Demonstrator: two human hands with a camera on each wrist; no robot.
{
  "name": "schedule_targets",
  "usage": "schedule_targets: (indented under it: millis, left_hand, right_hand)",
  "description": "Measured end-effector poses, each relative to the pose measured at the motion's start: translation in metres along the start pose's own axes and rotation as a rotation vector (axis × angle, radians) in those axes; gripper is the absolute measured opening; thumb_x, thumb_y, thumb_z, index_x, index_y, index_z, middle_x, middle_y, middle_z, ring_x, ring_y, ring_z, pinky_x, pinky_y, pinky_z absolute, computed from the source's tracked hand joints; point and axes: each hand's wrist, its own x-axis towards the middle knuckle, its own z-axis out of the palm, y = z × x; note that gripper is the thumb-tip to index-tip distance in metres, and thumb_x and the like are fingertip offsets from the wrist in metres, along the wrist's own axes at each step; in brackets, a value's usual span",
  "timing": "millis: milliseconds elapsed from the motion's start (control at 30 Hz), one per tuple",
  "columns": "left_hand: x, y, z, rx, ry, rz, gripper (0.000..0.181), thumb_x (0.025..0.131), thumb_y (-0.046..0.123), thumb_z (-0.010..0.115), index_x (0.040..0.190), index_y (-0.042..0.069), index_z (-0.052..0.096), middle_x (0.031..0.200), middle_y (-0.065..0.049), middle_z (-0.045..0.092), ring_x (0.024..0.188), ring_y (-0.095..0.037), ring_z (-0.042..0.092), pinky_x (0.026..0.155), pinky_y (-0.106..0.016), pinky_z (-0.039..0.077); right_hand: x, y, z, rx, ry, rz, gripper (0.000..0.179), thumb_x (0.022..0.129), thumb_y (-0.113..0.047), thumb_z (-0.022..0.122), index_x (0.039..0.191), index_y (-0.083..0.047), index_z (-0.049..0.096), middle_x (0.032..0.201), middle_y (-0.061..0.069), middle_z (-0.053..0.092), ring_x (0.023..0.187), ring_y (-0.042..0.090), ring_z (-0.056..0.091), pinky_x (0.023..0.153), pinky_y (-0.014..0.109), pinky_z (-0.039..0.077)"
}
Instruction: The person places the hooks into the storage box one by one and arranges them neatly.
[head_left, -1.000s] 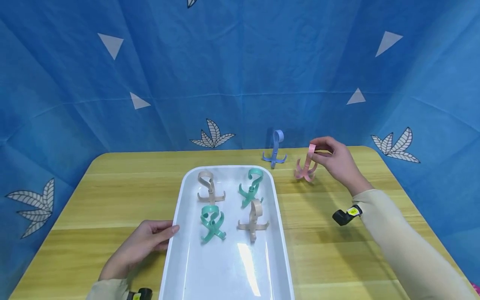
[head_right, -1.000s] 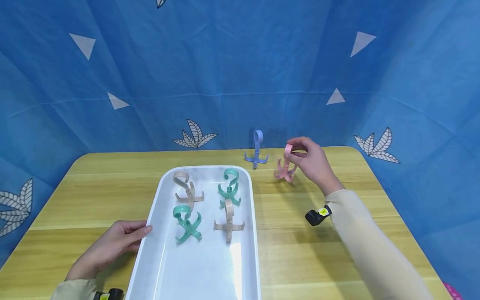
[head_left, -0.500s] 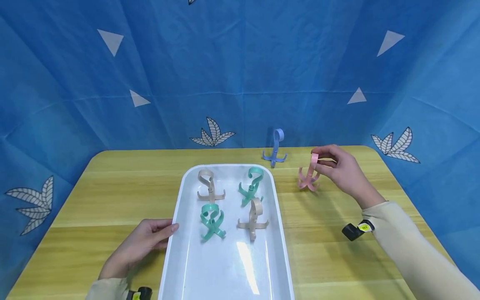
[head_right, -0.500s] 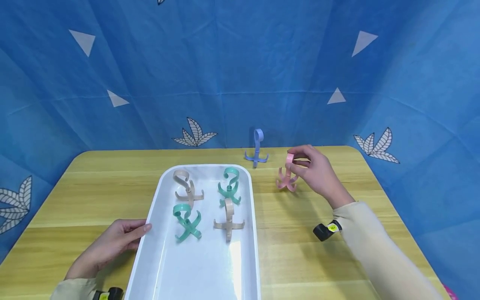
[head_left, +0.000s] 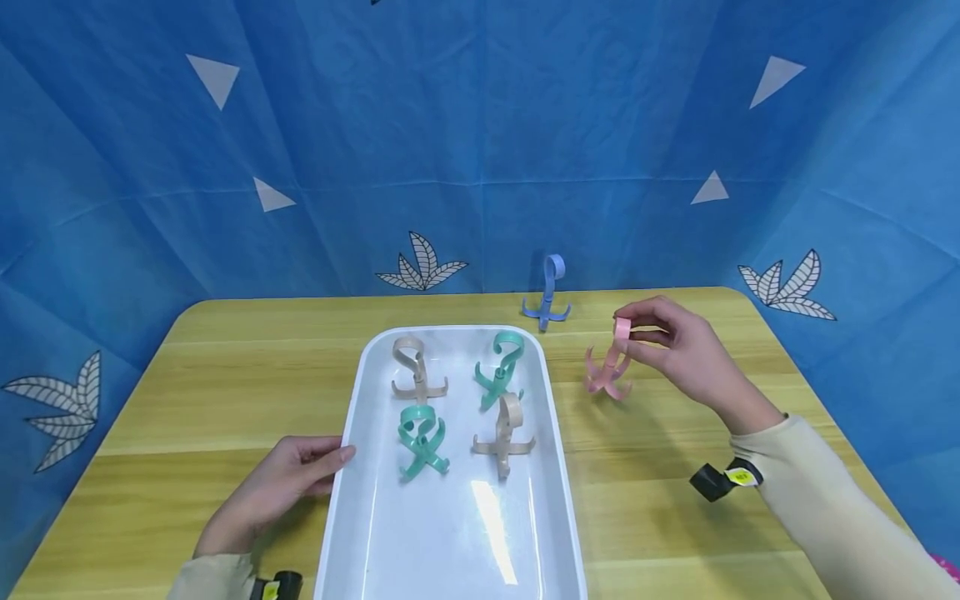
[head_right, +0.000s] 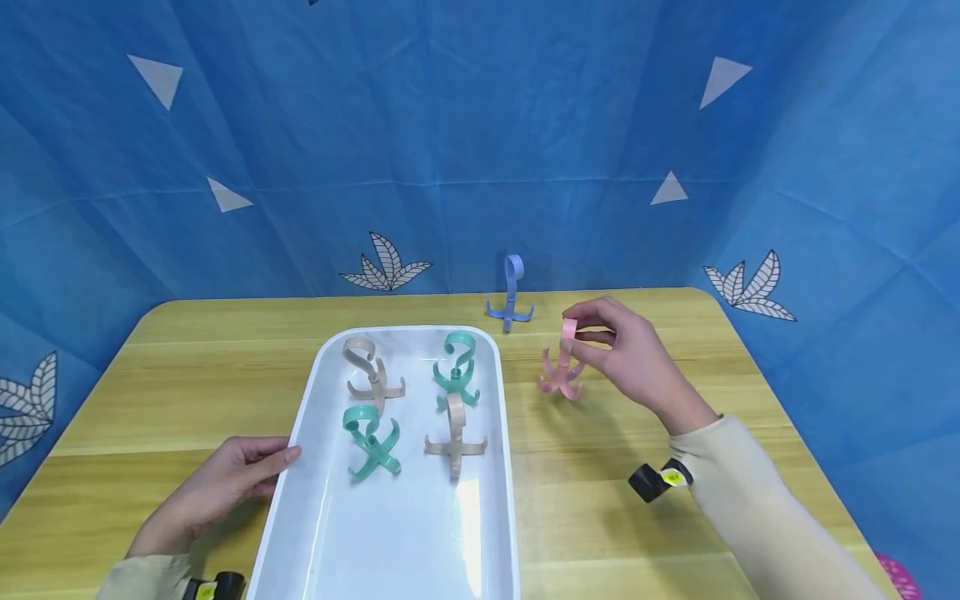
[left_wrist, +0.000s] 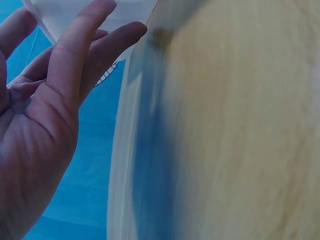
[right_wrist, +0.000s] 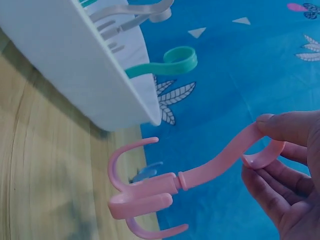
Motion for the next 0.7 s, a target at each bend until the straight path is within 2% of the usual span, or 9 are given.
schedule_targets:
  millis: [400,600,700]
  left_hand:
    - [0.001,0.001,0.001,0.012,0.004,-0.005,0.058,0.101,0.025,0.059,0.136,-0.018,0.044,0.125,-0.028,0.059,0.103,-0.031,0.066,0.083,-0.04,0.057]
    - [0.001,0.0,0.0,0.009,-0.004,0.004,0.057,0.101,0.024,0.059,0.136,-0.018,0.044,0.126,-0.029,0.059,0.104,-0.03,0.066,0.084,-0.04,0.057]
    - [0.0,0.0,0.0,0.009,-0.008,0.005,0.057,0.101,0.024,0.058,0.136,-0.018,0.043,0.126,-0.029,0.058,0.104,-0.03,0.066,0.084,-0.04,0.057]
  right_hand:
    - [-0.017,-0.017,-0.002,-0.01,0.023,-0.079,0.032,0.089,0.004,0.069,0.12,0.001,0.062,0.116,0.011,0.061,0.104,0.012,0.061,0.091,0.02,0.051]
    - [-0.026,-0.031,-0.002,-0.047,0.01,-0.124,0.034,0.087,0.006,0.072,0.118,-0.002,0.064,0.113,0.005,0.061,0.103,0.012,0.061,0.089,0.02,0.052]
    - [-0.03,-0.037,-0.002,-0.013,-0.018,-0.169,0.034,0.085,0.009,0.072,0.116,-0.002,0.065,0.112,0.005,0.062,0.103,0.016,0.061,0.089,0.023,0.053]
